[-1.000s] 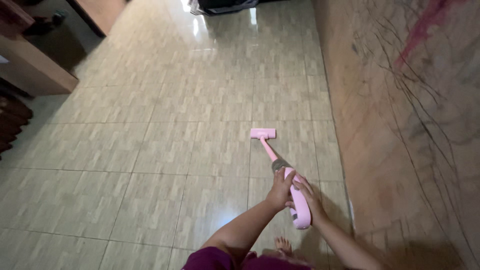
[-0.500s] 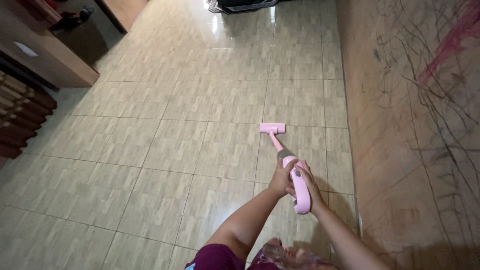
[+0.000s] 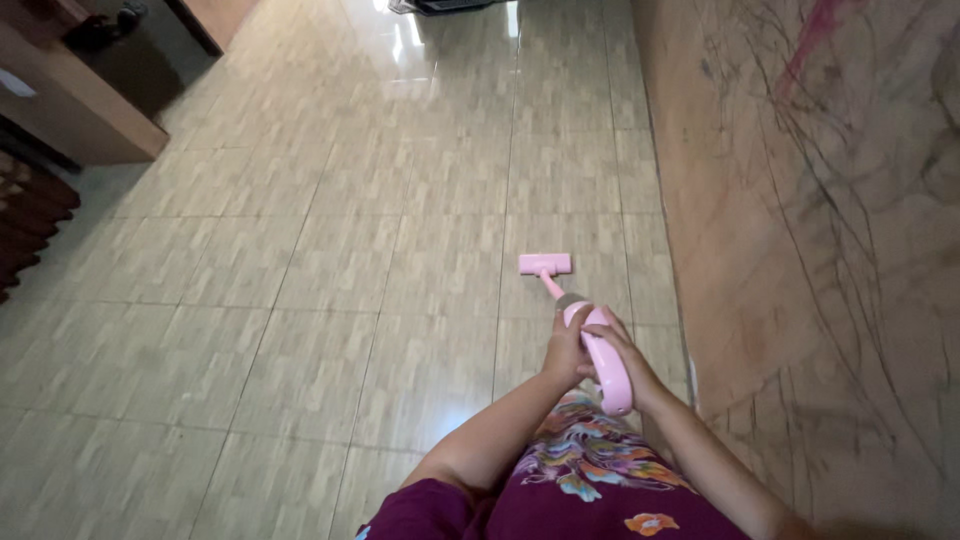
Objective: The person vacuums the tiled floor using a handheld pink vacuum cleaner, moving it along the ground and near a wall.
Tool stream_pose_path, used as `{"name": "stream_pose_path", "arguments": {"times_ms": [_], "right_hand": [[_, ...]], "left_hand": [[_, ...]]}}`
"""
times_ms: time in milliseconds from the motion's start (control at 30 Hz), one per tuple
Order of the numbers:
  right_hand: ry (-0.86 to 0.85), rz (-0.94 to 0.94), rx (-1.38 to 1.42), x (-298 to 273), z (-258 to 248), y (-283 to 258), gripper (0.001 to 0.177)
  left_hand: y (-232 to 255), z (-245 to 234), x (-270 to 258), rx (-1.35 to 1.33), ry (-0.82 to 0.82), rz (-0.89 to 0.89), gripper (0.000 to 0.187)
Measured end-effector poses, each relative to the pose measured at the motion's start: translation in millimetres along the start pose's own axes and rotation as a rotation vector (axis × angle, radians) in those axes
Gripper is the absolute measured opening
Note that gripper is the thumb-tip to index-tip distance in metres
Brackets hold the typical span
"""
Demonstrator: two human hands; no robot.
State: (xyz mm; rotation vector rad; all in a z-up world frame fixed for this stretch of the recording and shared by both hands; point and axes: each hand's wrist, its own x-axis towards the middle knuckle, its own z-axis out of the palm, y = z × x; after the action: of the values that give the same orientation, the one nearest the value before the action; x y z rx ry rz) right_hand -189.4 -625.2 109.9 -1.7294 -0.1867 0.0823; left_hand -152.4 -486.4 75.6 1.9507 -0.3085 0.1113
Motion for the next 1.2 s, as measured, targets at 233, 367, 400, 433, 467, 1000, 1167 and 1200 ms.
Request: {"name": "stream_pose_path", "arguments": {"times_ms": [233,367,400,433,467,1000,1167,1200], "right_hand": [[0.042,-0.150,-0.364,-150,38,-38,0.071],[0.034,-0.105,-0.330,-216,53,-59,0.067],[0.035,-0.096,-0.338,-229,55,-63,0.066],[0.042,-0.079,-0.315,-237,58,-66,0.064],[0.053,-0.053,-0.291,-246,61,-68,0.063],[0.112,-0.202,-0.354,-179,35,-9,0.063],[0.111,-0.116,-0.276,-97,-15,5,0.059],[0.121,-0.180,-0.349,-80,-28,7,0.060]], "left_hand": [[47,-13,-143,-0.036,-0.038,0.007,0.077],[67,-13,-205,-0.046,-0.035,0.023,0.080],[71,-13,-216,-0.053,-0.034,0.050,0.081],[74,-13,-223,-0.065,-0.037,0.064,0.082],[77,-13,-232,-0.080,-0.048,0.075,0.084],[35,14,-159,-0.028,-0.102,0.102,0.092],[30,37,-64,-0.043,-0.089,0.074,0.089],[31,43,-44,-0.036,-0.097,0.072,0.089]]}}
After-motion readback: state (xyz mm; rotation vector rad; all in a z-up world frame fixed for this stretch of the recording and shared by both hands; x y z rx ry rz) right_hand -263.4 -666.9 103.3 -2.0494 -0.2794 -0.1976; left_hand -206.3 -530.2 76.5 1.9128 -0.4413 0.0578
